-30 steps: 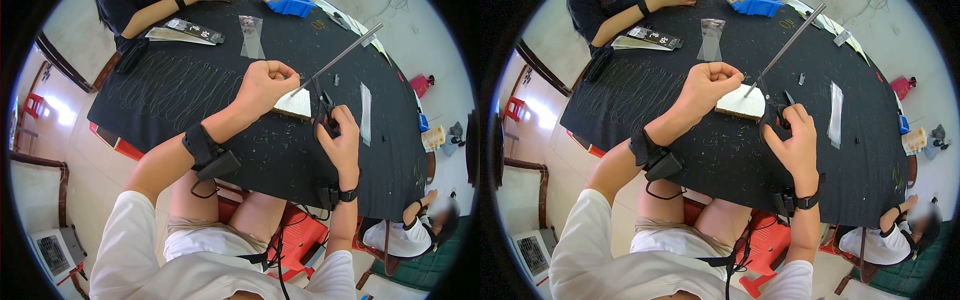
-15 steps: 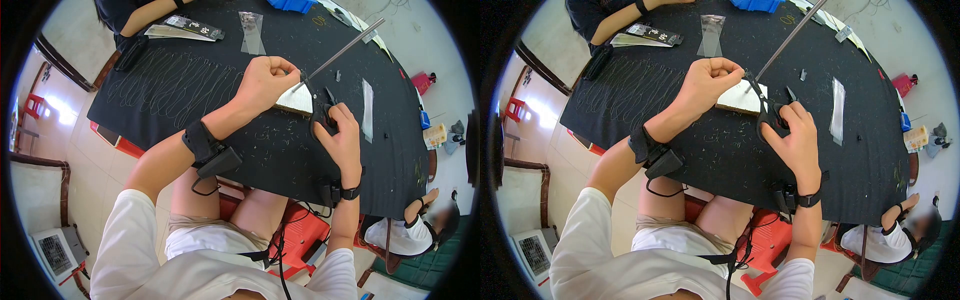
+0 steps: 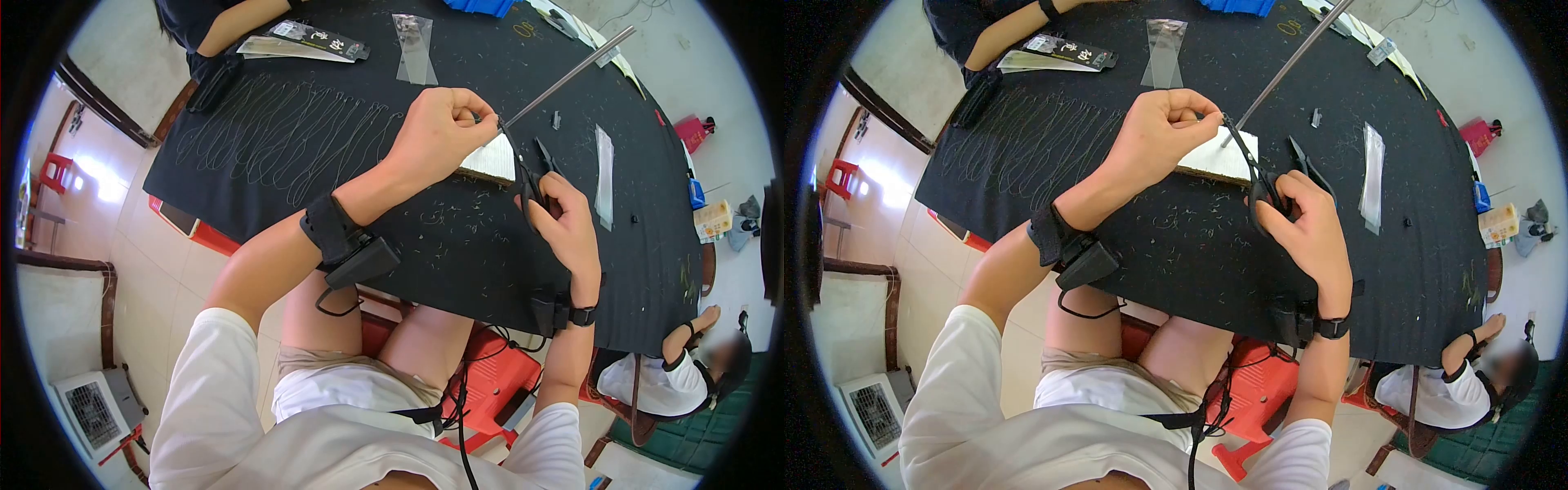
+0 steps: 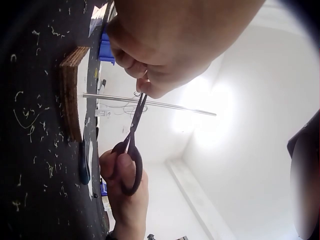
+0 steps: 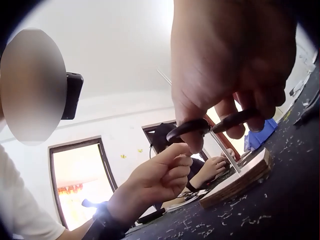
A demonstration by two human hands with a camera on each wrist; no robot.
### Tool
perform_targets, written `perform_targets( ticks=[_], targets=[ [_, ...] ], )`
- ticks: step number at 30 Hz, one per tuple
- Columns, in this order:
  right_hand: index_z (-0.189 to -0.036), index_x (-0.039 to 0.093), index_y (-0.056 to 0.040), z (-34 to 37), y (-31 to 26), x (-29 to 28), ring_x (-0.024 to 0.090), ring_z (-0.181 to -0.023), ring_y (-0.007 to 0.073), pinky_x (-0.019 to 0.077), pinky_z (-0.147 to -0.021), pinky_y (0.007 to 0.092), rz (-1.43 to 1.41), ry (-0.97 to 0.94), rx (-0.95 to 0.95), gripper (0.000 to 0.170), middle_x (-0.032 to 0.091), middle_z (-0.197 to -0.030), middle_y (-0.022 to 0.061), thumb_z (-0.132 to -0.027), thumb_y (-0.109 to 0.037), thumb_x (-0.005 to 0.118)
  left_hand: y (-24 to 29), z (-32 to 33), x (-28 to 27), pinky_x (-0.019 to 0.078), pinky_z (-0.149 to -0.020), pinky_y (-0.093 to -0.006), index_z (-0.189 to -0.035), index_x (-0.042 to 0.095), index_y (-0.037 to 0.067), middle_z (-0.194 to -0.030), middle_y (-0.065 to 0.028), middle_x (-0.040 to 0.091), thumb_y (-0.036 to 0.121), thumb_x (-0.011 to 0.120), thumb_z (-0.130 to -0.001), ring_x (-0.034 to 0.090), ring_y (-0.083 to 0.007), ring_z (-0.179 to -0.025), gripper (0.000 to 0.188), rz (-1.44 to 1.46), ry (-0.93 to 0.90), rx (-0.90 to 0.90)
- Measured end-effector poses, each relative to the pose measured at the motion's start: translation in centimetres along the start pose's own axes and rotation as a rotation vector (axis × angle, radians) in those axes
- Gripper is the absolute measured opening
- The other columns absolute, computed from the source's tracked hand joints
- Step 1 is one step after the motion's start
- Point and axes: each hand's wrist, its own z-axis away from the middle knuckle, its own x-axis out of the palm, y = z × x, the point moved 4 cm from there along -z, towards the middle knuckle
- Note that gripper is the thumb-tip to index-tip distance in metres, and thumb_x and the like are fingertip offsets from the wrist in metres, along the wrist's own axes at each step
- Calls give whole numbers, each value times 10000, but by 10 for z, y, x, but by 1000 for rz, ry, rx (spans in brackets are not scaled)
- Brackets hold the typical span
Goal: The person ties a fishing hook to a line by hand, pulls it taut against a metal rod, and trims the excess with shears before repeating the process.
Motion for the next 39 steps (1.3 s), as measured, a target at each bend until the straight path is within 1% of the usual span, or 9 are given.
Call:
perform_targets(
  ticks=[10, 14, 19, 24, 25, 27, 31, 33, 39],
  targets=[
    [-614, 459, 18, 1, 0, -2, 332, -510, 87, 261, -467, 256, -53, -47, 32, 238, 373, -586, 33, -726, -122, 616, 0, 0, 0, 254, -432, -193, -869, 606, -56, -503, 76, 373, 123, 592, -808, 318, -6, -471, 189, -60, -5, 32],
    [-621, 473, 18, 1, 1, -2, 336, -513, 85, 261, -466, 254, -12, -52, 19, 226, 391, -598, 31, -727, -123, 615, 0, 1, 0, 261, -436, -184, -899, 604, -62, -518, 67, 411, 121, 589, -812, 339, -3, -481, 204, -56, -2, 19],
    [-635, 479, 18, 1, 2, -1, 336, -513, 86, 261, -466, 254, -38, -48, 4, 220, 390, -604, 29, -728, -127, 616, -2, 0, 1, 265, -441, -172, -926, 601, -66, -550, 57, 458, 122, 586, -818, 357, 2, -496, 218, -65, -4, 1],
    [-657, 497, 19, 1, 1, 0, 337, -516, 86, 263, -466, 250, -29, -44, 6, 204, 385, -604, 27, -732, -129, 615, -8, -2, 3, 310, -465, -156, -944, 600, -65, -620, 21, 544, 142, 586, -828, 415, -1, -537, 238, -13, -18, -53],
    [-662, 502, 19, 1, 2, 0, 337, -517, 86, 262, -467, 250, -35, -47, 10, 198, 387, -606, 26, -733, -128, 614, -8, -2, 3, 310, -465, -156, -944, 600, -65, -620, 21, 544, 142, 586, -828, 415, -1, -537, 238, -13, -18, -53],
    [-666, 507, 20, 1, 2, 0, 336, -518, 86, 261, -468, 249, -42, -50, 15, 193, 389, -608, 25, -734, -127, 612, -8, -2, 3, 335, -482, -154, -951, 602, -60, -670, -4, 584, 154, 586, -830, 451, -10, -565, 246, 27, -26, -78],
    [-660, 491, 18, 1, 2, 0, 334, -518, 88, 261, -469, 252, -19, -46, 11, 203, 387, -609, 23, -730, -124, 617, -8, -1, 4, 360, -508, -156, -956, 603, -54, -712, -22, 605, 160, 586, -831, 482, -22, -596, 249, 76, -18, -98],
    [-656, 485, 17, 0, 4, 0, 334, -519, 89, 262, -470, 252, -4, -35, 3, 208, 387, -609, 22, -727, -124, 620, -7, 0, 3, 379, -533, -160, -962, 602, -52, -741, -35, 616, 166, 587, -831, 506, -34, -622, 254, 71, -37, -144],
    [-648, 478, 17, 0, 6, 2, 348, -516, 95, 271, -465, 257, 5, -25, 11, 224, 385, -605, 29, -714, -131, 632, -14, -2, 5, 378, -533, -156, -962, 603, -47, -747, -39, 616, 169, 587, -830, 505, -34, -628, 254, 133, -26, -142]
  ],
)
